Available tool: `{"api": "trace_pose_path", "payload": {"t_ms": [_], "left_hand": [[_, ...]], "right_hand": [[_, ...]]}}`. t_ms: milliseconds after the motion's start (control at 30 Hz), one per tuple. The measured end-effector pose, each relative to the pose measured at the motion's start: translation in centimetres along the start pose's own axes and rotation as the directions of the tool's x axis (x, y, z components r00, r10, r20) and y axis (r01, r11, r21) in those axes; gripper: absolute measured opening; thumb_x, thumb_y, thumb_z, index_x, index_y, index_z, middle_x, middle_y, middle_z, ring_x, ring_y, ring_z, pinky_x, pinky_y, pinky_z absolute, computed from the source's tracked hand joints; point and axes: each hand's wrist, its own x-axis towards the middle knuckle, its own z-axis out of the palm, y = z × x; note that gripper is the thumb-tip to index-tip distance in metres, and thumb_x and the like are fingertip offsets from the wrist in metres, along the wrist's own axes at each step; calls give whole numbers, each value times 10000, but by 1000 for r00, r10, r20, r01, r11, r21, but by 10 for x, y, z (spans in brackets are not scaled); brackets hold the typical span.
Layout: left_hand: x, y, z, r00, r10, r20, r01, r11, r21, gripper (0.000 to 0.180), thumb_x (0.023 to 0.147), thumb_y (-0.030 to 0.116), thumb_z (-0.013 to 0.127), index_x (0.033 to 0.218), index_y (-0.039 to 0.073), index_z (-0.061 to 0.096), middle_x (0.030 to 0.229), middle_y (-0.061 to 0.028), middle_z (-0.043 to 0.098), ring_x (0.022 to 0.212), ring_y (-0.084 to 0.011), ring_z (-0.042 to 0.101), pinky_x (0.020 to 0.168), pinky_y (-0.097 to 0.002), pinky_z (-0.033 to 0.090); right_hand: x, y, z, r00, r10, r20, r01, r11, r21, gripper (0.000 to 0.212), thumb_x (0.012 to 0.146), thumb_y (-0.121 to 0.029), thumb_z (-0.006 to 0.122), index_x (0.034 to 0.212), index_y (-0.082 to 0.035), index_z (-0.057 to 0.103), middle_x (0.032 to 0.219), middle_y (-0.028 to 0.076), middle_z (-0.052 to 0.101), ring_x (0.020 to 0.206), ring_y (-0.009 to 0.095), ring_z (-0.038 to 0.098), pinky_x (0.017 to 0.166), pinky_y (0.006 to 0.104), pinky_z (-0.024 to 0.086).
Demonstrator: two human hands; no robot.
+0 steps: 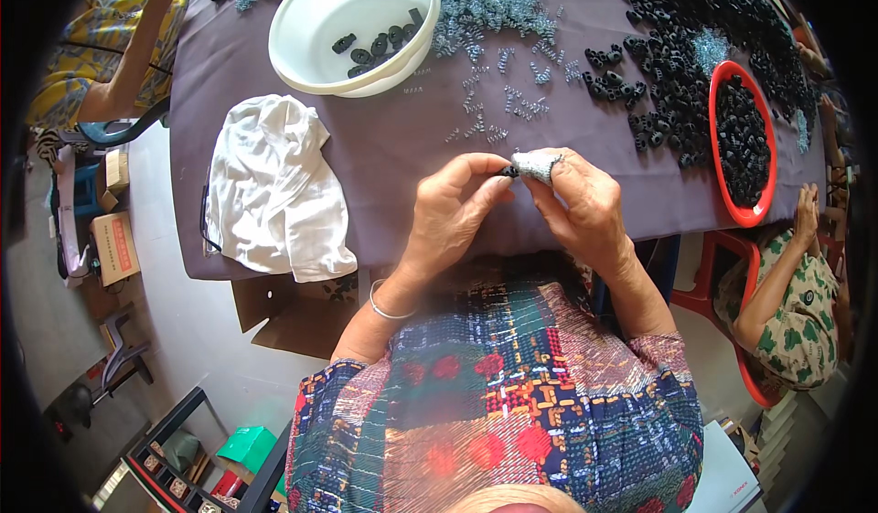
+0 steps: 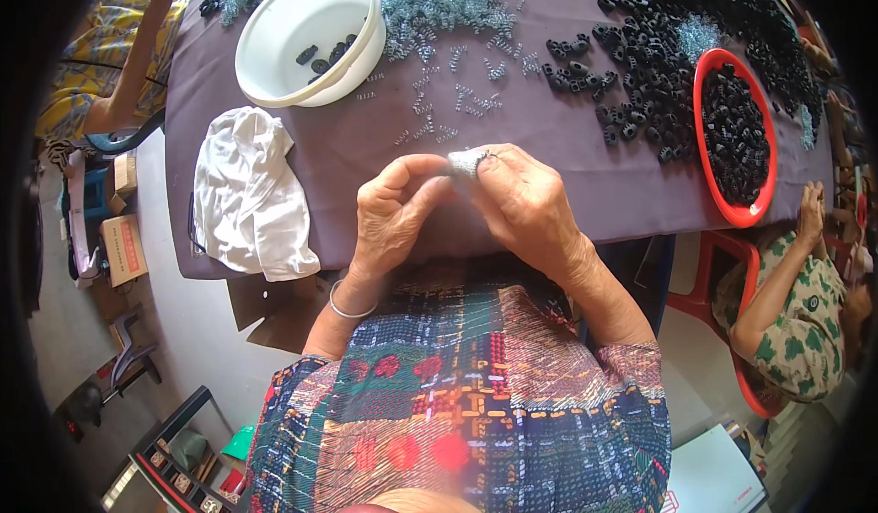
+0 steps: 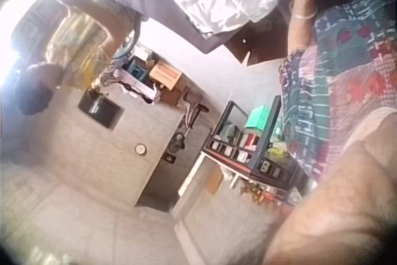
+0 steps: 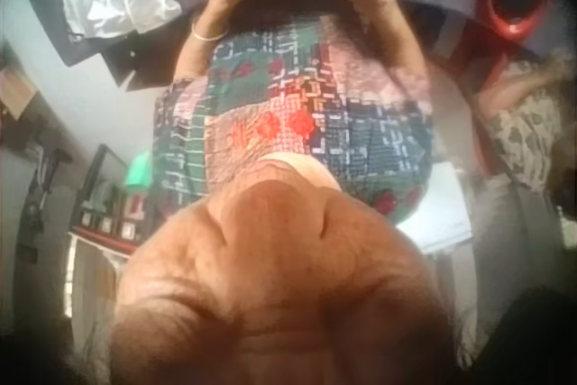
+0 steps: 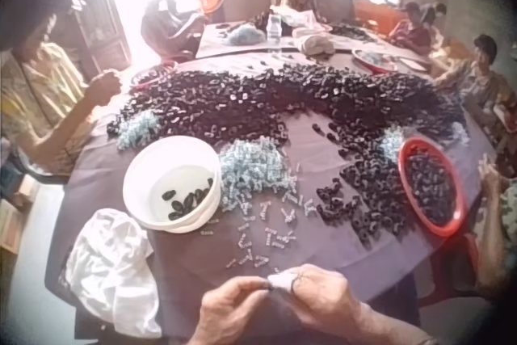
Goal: The person assembles plastic cord locks by hand, picking up small plastic components and springs from the table and fitting them together.
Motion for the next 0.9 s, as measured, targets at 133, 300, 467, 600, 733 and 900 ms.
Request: {"api": "trace_pose_path", "payload": {"t_ms": [133, 300, 467, 600, 733, 900], "left_hand": [[-1, 2, -4, 999, -22, 32, 22, 1000, -14, 174, 913, 49, 626, 1062, -40, 618, 906, -60, 673, 795, -105, 651, 710, -231, 524], [3, 0, -6, 997, -67, 26, 70, 980, -187, 194, 921, 58, 618, 1079, -53, 603, 934, -75, 668, 805, -124, 650, 735, -237, 527], [8, 1, -14, 991, -125, 51, 135, 928, -348, 164, 919, 43, 607, 1065, -33, 612, 918, -87, 675, 784, -141, 648, 739, -255, 529], [11, 4, -22, 991, -130, -18, 103, 857, -504, 128, 918, 65, 613, 1026, -3, 626, 918, -87, 678, 760, -135, 640, 717, -252, 528], [12, 18, -24, 999, -25, -24, 7, 834, -551, 113, 922, 59, 608, 1019, 2, 621, 926, -92, 668, 775, -149, 630, 717, -270, 519], [6, 16, -18, 987, -122, 104, 157, 873, -461, 91, 908, 14, 583, 980, -17, 628, 923, -91, 666, 802, -146, 625, 765, -287, 513]], "right_hand": [[-3, 5, 4, 1000, 26, 1, -25, 996, 85, 266, 726, 85, 660, 987, 43, 624, 904, 173, 639, 777, 327, 640, 679, 368, 537], [-2, 4, 1, 991, 123, 53, -131, 975, 182, 326, 753, 56, 674, 1075, 36, 627, 979, 150, 643, 775, 249, 647, 694, 319, 532], [-7, 5, -1, 980, 194, -44, -184, 969, 165, 314, 796, 74, 643, 1106, 29, 625, 941, 108, 648, 814, 170, 629, 725, 270, 502], [-12, 13, -2, 998, -7, -62, 7, 1000, -1, 337, 695, 69, 670, 1029, 31, 651, 915, 156, 632, 808, 299, 629, 707, 360, 536], [-8, 31, -16, 981, 63, -184, -92, 984, -150, 299, 721, 48, 667, 1019, 25, 658, 933, 166, 623, 836, 311, 624, 719, 370, 536], [10, 69, -42, 946, 98, -310, -253, 819, -515, 175, 730, -20, 700, 893, -1, 641, 949, 130, 583, 894, 308, 577, 784, 404, 483]]}}
